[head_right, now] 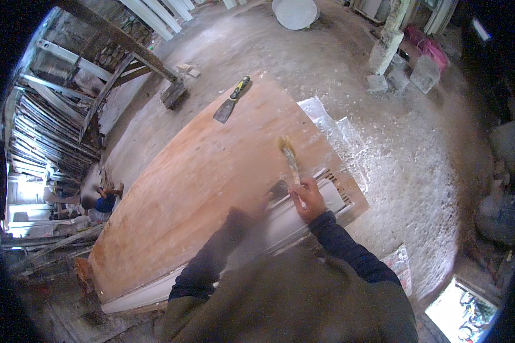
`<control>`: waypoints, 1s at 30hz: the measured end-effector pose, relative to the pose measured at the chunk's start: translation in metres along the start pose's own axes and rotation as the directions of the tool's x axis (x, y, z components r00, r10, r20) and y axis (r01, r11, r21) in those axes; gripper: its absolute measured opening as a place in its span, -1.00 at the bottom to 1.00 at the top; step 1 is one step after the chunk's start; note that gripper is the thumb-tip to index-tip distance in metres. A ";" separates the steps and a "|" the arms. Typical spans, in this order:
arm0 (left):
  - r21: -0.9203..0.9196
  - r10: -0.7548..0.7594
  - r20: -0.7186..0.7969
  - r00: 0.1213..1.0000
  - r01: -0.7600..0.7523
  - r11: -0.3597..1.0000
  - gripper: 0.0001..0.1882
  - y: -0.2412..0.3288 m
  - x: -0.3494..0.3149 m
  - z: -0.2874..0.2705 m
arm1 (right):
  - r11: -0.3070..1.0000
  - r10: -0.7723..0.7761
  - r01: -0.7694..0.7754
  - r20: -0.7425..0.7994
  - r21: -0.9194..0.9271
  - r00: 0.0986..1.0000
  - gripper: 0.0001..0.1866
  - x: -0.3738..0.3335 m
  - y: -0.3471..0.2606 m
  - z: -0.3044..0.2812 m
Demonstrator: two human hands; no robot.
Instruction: The person uses a scraper to clean a long white mold on a workbench, then picks up a bundle of thin metal strips and sits on the floor to separate and straighten them by hand.
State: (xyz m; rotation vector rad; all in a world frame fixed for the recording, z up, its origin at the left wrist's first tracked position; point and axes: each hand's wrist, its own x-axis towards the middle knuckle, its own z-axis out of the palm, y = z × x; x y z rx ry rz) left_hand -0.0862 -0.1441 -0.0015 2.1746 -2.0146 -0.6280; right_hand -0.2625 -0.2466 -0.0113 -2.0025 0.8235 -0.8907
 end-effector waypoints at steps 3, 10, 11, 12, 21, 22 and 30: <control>-0.029 -0.037 0.113 0.993 0.040 0.999 -0.61 -0.023 -0.007 0.012 | 1.000 -0.025 0.025 -0.013 -0.019 1.000 -0.86 -0.003 0.009 0.001; -0.128 0.035 -0.070 0.997 -0.043 0.991 -0.67 -0.017 0.025 0.049 | 0.999 0.033 -0.033 -0.019 -0.027 0.999 -0.86 -0.003 0.002 0.000; -0.092 -0.014 -0.054 0.998 0.009 0.996 -0.67 -0.002 0.040 0.048 | 0.999 -0.016 0.015 -0.039 -0.039 0.999 -0.86 -0.003 0.001 0.002; -0.061 -0.059 -0.041 0.997 0.057 0.997 -0.68 0.007 0.053 0.046 | 0.999 -0.037 0.035 -0.059 -0.032 0.998 -0.87 -0.002 0.001 0.004; -0.317 -0.209 -0.112 0.972 0.164 0.934 -0.70 -0.073 -0.067 -0.031 | 0.949 0.141 -0.098 -0.126 0.299 0.982 -0.90 0.015 -0.004 0.015; -0.332 -0.287 -0.093 0.953 0.242 0.912 -0.70 -0.073 -0.095 -0.050 | 0.946 0.131 -0.109 -0.052 0.305 0.990 -0.91 0.018 -0.009 0.022; -0.449 -0.685 0.042 0.728 0.626 0.638 -0.60 -0.096 -0.204 -0.044 | 0.938 -0.342 0.324 0.498 0.124 0.797 -0.82 0.021 -0.029 0.117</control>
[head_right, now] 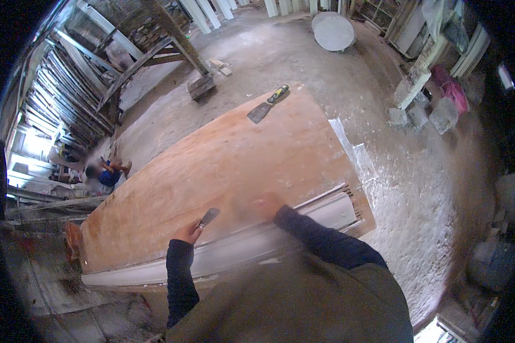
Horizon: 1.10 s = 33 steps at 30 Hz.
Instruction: The person uses a scraper to clean a long white mold on a workbench, then picks up a bundle of thin metal strips and sits on the floor to separate and straighten them by hand.
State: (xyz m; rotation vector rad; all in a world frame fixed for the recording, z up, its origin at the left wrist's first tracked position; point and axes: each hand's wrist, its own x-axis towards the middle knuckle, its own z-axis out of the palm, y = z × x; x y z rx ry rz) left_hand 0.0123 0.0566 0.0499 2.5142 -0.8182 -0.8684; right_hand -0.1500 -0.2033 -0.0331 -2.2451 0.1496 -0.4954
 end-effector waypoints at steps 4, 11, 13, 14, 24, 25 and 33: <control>-0.070 -0.098 -0.002 0.995 0.097 0.993 -0.57 -0.025 -0.021 0.013 | 0.753 0.520 -0.573 0.241 0.324 0.820 -0.83 -0.003 0.019 -0.094; -0.015 -0.059 -0.015 0.998 0.058 0.998 -0.58 -0.015 -0.031 0.013 | 0.684 0.647 -0.662 -0.165 -0.307 0.745 -0.85 -0.038 0.047 -0.240; -0.004 -0.063 -0.029 0.998 0.063 0.998 -0.60 -0.022 -0.031 0.013 | 0.643 0.509 -0.586 -0.296 -0.494 0.808 -0.83 -0.030 0.050 -0.227; 0.002 -0.056 -0.038 0.998 0.056 0.998 -0.60 -0.028 -0.029 0.013 | 0.597 0.425 -0.552 -0.355 -0.582 0.833 -0.82 -0.026 0.053 -0.218; 0.143 -0.090 0.065 0.994 0.080 0.987 -0.62 0.001 -0.020 0.005 | 0.878 0.337 -0.393 0.229 0.274 0.913 -0.79 0.011 -0.020 -0.049; 0.138 -0.074 0.064 0.995 0.064 0.988 -0.62 0.009 -0.016 0.007 | 0.801 0.422 -0.468 0.203 0.373 0.884 -0.80 0.004 -0.011 -0.056; -0.111 0.242 0.060 0.968 -0.235 0.966 -0.63 0.029 0.038 0.059 | 0.739 0.618 -0.653 -0.220 -0.163 0.755 -0.90 -0.072 0.051 -0.254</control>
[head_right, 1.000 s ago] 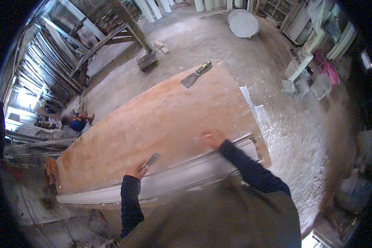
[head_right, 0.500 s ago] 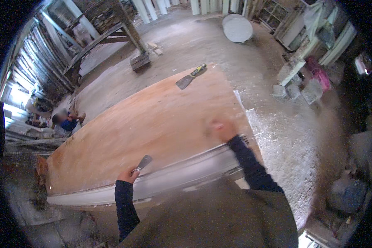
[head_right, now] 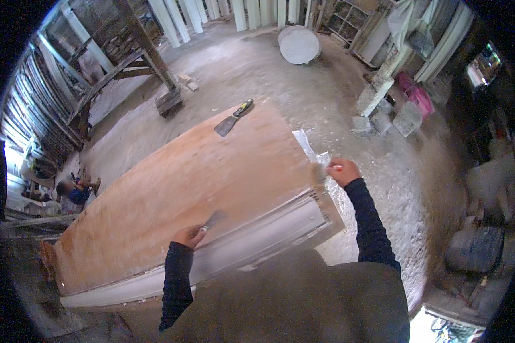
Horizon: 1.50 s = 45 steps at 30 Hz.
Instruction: The person uses a scraper to clean a long white mold on a workbench, then picks up a bundle of thin metal strips and sits on the floor to separate and straighten them by hand.
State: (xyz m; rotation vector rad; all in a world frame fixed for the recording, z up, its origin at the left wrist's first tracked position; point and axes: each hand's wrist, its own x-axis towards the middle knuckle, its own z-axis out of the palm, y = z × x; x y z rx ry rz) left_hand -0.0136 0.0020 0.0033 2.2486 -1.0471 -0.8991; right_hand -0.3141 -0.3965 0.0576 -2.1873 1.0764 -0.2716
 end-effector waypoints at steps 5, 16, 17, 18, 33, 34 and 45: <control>0.043 0.099 0.186 0.978 -0.109 0.993 -0.57 0.075 0.036 0.021 | 0.801 0.141 -0.083 -0.051 0.593 0.989 -0.90 -0.043 0.047 0.011; 0.141 0.228 0.324 0.918 -0.285 0.948 -0.60 0.155 0.086 0.086 | 0.926 0.223 -0.179 -0.098 0.332 0.970 -0.86 -0.117 0.061 -0.034; 0.125 0.209 0.335 0.919 -0.264 0.956 -0.60 0.159 0.085 0.089 | 0.828 0.263 -0.221 -0.010 0.516 0.965 -0.84 -0.126 0.063 -0.028; 0.124 0.222 0.312 0.924 -0.271 0.955 -0.60 0.158 0.086 0.092 | 0.901 0.189 -0.178 0.012 0.397 0.982 -0.86 -0.134 0.062 -0.026; 0.053 0.034 0.032 0.999 -0.036 0.998 -0.65 0.150 0.041 0.105 | 0.957 -0.279 0.249 0.247 0.147 0.928 -0.84 -0.050 0.067 -0.045; 0.044 0.048 -0.012 0.999 -0.047 0.998 -0.65 0.137 0.036 0.110 | 0.955 -0.295 0.294 0.184 0.033 0.938 -0.82 -0.036 0.064 -0.044; -0.004 -0.030 -0.154 0.988 0.030 1.000 -0.56 0.112 -0.021 0.111 | 0.826 -0.299 0.253 0.011 0.504 0.954 -0.80 0.094 0.021 0.095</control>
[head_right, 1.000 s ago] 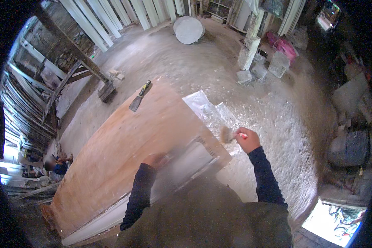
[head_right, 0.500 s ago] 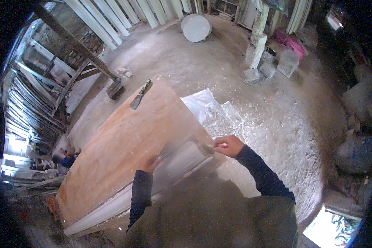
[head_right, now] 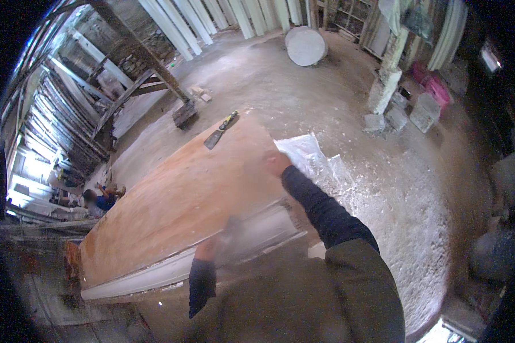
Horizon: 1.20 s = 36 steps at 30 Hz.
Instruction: The person uses a scraper to clean a long white mold on a workbench, then picks up a bundle of thin metal strips and sits on the floor to separate and straighten them by hand.
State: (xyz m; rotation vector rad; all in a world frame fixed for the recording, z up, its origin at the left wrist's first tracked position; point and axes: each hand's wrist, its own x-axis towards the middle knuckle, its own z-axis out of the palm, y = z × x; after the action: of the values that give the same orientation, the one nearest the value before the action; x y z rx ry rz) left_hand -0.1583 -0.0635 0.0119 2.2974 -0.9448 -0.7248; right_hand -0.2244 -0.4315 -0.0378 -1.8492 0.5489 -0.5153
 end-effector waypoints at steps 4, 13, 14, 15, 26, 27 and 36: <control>-0.008 -0.150 -0.074 0.986 0.150 0.989 -0.56 0.024 -0.025 -0.022 | 0.941 0.180 -0.216 -0.154 -0.262 0.971 -0.89 0.047 -0.004 -0.072; 0.121 0.005 -0.214 0.977 0.022 0.992 -0.58 -0.062 -0.018 0.027 | 0.990 -0.133 0.129 0.075 0.058 0.988 -0.88 0.064 -0.026 0.112; 0.042 -0.073 -0.177 0.981 0.082 0.996 -0.58 -0.039 -0.010 0.021 | 0.932 -0.353 0.359 0.098 -0.047 0.930 -0.88 0.065 -0.014 0.120; -0.027 -0.132 -0.133 0.982 0.129 0.991 -0.58 0.009 -0.009 0.007 | 0.966 -0.230 0.221 0.054 0.132 0.972 -0.90 0.074 0.012 0.115; -0.253 -0.326 -0.294 0.898 0.256 0.933 -0.58 0.007 -0.046 -0.008 | 0.916 -0.089 -0.098 -0.434 -0.390 0.897 -0.92 0.089 -0.003 -0.058; -0.320 -0.390 -0.273 0.880 0.299 0.899 -0.60 0.002 -0.041 -0.004 | 0.908 -0.143 -0.060 -0.441 -0.415 0.886 -0.91 0.086 -0.011 -0.053; -0.252 -0.201 -0.609 0.767 0.053 0.966 -0.69 0.010 0.018 0.028 | 0.899 -0.399 0.419 0.157 -0.126 0.904 -0.77 0.092 -0.008 0.155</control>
State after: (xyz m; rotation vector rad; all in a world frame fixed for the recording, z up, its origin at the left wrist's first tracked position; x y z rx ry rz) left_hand -0.1701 -0.0910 -0.0061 2.1794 -0.3678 -0.0576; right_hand -0.0593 -0.3688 -0.0719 -2.1463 0.1090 -0.6403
